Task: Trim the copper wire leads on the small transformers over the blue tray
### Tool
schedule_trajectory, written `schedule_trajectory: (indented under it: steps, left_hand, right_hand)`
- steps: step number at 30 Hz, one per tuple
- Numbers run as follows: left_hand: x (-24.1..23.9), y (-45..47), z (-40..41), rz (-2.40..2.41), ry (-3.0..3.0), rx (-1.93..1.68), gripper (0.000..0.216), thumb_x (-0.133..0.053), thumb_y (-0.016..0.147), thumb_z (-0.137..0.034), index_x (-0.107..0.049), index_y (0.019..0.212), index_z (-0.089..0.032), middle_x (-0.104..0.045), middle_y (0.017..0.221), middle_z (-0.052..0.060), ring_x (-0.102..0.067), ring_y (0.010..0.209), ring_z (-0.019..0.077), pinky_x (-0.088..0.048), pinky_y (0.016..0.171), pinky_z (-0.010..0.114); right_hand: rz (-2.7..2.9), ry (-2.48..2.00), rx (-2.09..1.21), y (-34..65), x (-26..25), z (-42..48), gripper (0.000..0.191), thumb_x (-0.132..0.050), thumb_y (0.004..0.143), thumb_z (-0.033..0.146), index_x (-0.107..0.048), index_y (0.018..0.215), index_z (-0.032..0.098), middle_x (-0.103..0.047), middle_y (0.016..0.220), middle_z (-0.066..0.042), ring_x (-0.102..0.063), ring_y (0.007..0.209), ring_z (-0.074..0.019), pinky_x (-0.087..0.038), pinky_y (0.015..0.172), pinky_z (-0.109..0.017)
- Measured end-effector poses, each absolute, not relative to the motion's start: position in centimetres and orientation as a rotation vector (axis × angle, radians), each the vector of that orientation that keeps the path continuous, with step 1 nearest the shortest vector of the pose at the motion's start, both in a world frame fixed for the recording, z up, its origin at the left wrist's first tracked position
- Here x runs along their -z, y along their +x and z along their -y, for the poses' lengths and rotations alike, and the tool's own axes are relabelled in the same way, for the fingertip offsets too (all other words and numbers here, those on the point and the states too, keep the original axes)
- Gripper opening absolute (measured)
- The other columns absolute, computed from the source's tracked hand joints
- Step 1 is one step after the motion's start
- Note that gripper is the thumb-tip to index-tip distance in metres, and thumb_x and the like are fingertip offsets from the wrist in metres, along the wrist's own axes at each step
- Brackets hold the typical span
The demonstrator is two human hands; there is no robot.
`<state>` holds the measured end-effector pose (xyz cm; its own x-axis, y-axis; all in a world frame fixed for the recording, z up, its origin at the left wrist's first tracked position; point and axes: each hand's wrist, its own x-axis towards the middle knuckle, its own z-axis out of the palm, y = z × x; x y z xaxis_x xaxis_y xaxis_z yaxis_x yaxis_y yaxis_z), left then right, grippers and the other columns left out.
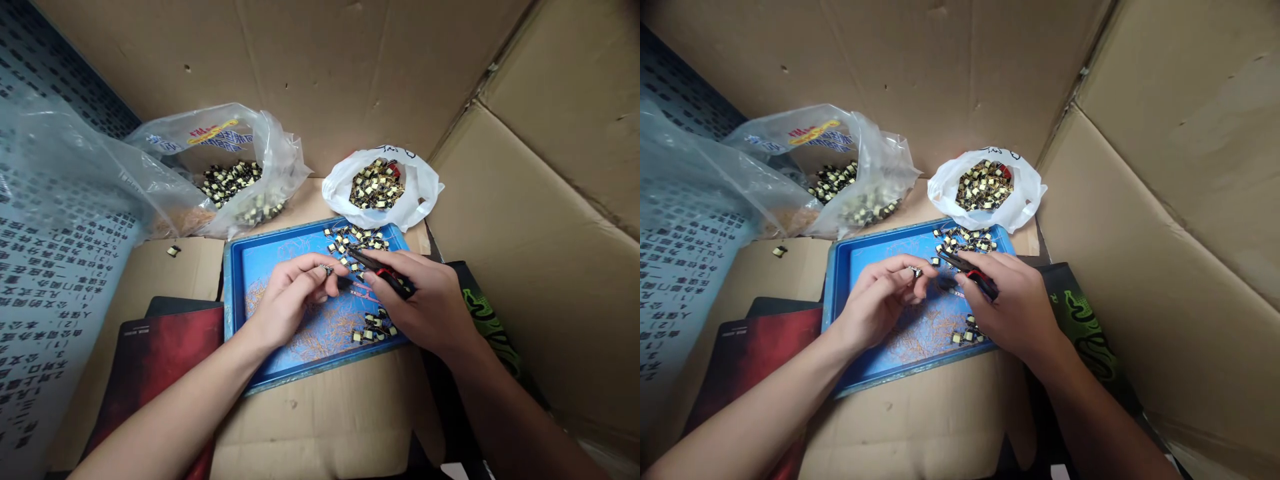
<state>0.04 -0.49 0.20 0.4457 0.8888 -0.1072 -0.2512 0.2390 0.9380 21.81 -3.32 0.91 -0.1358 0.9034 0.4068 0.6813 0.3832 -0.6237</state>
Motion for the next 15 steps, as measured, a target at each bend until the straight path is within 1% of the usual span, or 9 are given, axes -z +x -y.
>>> schedule_trajectory:
  steps: [3, 5, 11, 15]
  left_hand:
    - [-0.21, -0.01, 0.49, -0.785, 1.075, -0.883, 0.024, -0.061, 0.095, -0.032, -0.076, 0.1, -0.015, -0.061, 0.07, 0.001, -0.045, 0.062, 0.0082, -0.03, 0.058, 0.023]
    - [-0.19, -0.02, 0.5, -0.791, 1.087, -0.88, 0.024, -0.061, 0.096, -0.032, -0.077, 0.099, -0.015, -0.061, 0.07, 0.001, -0.046, 0.062, 0.0084, -0.031, 0.058, 0.023]
    - [-0.18, 0.0, 0.61, -0.793, 1.117, -0.889, 0.025, -0.061, 0.096, -0.034, -0.077, 0.1, -0.015, -0.061, 0.07, 0.001, -0.048, 0.064, 0.0093, -0.034, 0.061, 0.023]
    - [-0.26, 0.04, 0.62, -0.794, 1.125, -0.909, 0.025, -0.063, 0.095, -0.034, -0.077, 0.098, -0.014, -0.063, 0.07, 0.002, -0.05, 0.064, 0.0097, -0.036, 0.062, 0.023]
  right_hand:
    - [1.838, -1.323, -0.513, 21.83, -1.18, 3.39, 0.028, -0.069, 0.095, 0.026, -0.076, 0.121, 0.02, -0.081, 0.109, -0.004, -0.076, 0.096, -0.019, -0.059, 0.088, -0.033]
    - [1.835, -1.294, -0.576, 21.78, -1.2, 3.4, 0.028, -0.07, 0.094, 0.025, -0.077, 0.121, 0.021, -0.081, 0.109, -0.003, -0.076, 0.096, -0.018, -0.059, 0.088, -0.032]
    - [1.85, -1.261, -0.573, 21.63, -0.82, 3.35, 0.029, -0.071, 0.093, 0.025, -0.078, 0.121, 0.023, -0.081, 0.11, -0.004, -0.077, 0.096, -0.0215, -0.06, 0.087, -0.037]
    - [1.867, -1.252, -0.546, 21.76, -0.92, 3.47, 0.029, -0.071, 0.093, 0.024, -0.077, 0.122, 0.022, -0.081, 0.109, -0.005, -0.077, 0.095, -0.0214, -0.06, 0.087, -0.037]
